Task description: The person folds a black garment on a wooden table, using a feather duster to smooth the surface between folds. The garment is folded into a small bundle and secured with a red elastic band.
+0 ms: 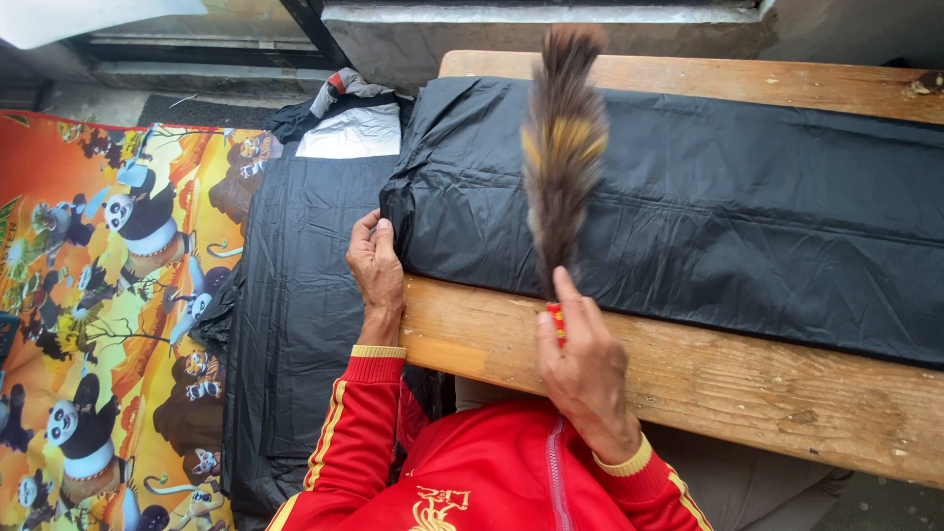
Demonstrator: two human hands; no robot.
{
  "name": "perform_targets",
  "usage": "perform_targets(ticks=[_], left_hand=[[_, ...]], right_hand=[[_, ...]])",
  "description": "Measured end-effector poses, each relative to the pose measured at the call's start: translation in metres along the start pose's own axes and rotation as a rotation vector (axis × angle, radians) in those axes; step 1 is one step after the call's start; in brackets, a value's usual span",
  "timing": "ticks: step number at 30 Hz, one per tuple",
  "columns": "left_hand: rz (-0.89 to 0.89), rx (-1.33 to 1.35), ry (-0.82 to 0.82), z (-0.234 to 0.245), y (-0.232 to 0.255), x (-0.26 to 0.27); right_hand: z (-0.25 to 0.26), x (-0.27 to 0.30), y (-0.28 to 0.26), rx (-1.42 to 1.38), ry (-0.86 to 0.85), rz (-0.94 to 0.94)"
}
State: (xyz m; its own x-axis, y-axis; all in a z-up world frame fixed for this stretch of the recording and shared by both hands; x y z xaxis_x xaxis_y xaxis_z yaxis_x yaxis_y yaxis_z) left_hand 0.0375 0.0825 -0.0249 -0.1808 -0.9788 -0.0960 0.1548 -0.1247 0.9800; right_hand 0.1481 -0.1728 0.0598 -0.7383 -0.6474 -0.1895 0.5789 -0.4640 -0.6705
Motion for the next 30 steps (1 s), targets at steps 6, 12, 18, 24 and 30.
perform_targets(ticks=[6, 12, 18, 24, 30], left_hand=[[0.032, -0.069, -0.062, -0.001, 0.031, 0.010], [-0.337, -0.387, -0.015, 0.009, 0.026, 0.000], [-0.695, -0.291, -0.266, -0.053, 0.097, 0.015], [-0.665, -0.749, -0.499, -0.093, 0.052, 0.028], [-0.684, -0.927, -0.540, -0.098, 0.063, 0.034]], right_hand=[[-0.031, 0.014, -0.017, -0.021, -0.404, 0.369], [-0.009, 0.007, -0.017, -0.333, -0.262, 0.353], [0.011, -0.007, 0.007, -0.106, -0.175, 0.147], [0.082, -0.016, 0.069, -0.012, -0.140, -0.058], [0.192, 0.012, 0.158, 0.430, -0.064, -0.754]])
Point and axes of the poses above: each hand's wrist, its own x-axis away from the middle knuckle, its own z-axis out of the back of the hand, y = z × x, the point moved 2 cm from there along -x, towards the middle knuckle, and after that the axes turned 1 degree about x, right-handed, at the moved point
